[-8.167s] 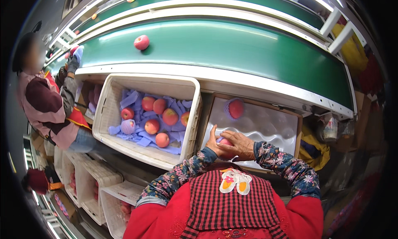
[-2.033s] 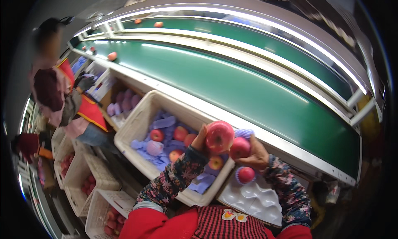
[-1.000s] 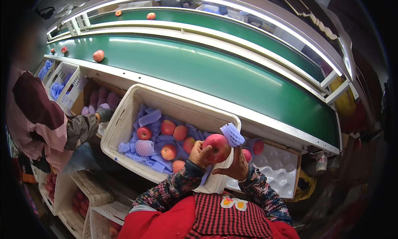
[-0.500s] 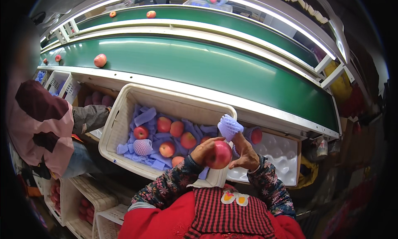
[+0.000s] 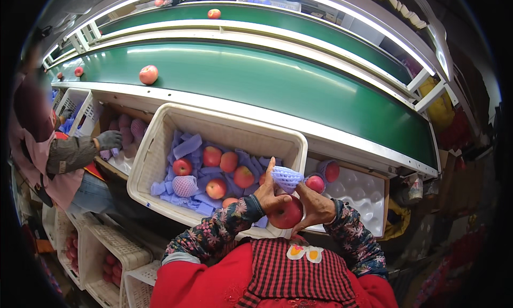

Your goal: The person picks apples from a conveyor belt, wraps each one in a foam net, and places it into a cardboard box. The process is repeated continuously as apples move along the belt.

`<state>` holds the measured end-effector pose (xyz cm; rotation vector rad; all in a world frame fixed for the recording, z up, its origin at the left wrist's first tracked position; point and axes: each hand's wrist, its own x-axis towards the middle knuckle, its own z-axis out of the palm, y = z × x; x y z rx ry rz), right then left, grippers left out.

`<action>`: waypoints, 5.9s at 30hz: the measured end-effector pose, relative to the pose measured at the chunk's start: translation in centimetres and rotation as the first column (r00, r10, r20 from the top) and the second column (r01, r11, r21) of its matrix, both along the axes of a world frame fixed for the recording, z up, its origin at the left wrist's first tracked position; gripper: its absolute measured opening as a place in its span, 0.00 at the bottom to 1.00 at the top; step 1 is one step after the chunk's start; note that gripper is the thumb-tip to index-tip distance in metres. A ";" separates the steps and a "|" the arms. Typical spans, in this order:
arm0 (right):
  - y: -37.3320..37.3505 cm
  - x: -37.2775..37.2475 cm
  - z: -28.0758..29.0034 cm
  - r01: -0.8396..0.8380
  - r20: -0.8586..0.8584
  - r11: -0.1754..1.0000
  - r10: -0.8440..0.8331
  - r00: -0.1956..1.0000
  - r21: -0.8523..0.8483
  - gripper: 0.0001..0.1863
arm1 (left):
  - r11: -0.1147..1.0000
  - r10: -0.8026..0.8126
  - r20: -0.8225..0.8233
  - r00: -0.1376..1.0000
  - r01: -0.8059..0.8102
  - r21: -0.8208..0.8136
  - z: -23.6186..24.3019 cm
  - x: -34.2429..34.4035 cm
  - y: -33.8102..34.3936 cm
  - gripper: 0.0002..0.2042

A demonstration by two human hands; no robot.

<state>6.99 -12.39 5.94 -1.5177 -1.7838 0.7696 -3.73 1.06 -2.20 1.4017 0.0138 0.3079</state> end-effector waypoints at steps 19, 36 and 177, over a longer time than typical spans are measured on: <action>-4.4 -1.2 -0.4 -0.025 -0.938 0.987 -0.145 0.315 -0.161 0.53 | 0.291 -0.584 0.372 0.722 0.614 -0.734 0.0 1.4 -0.7 0.16; -3.9 -2.1 -4.9 0.844 -0.551 0.536 -0.700 0.455 0.017 0.36 | 0.776 0.411 0.190 0.892 -0.451 0.441 2.7 2.0 -5.1 0.08; -10.5 3.4 1.6 0.739 -0.478 0.451 -0.568 0.670 0.500 0.15 | 0.976 -0.200 0.243 0.949 0.215 -0.037 7.2 7.2 -10.2 0.09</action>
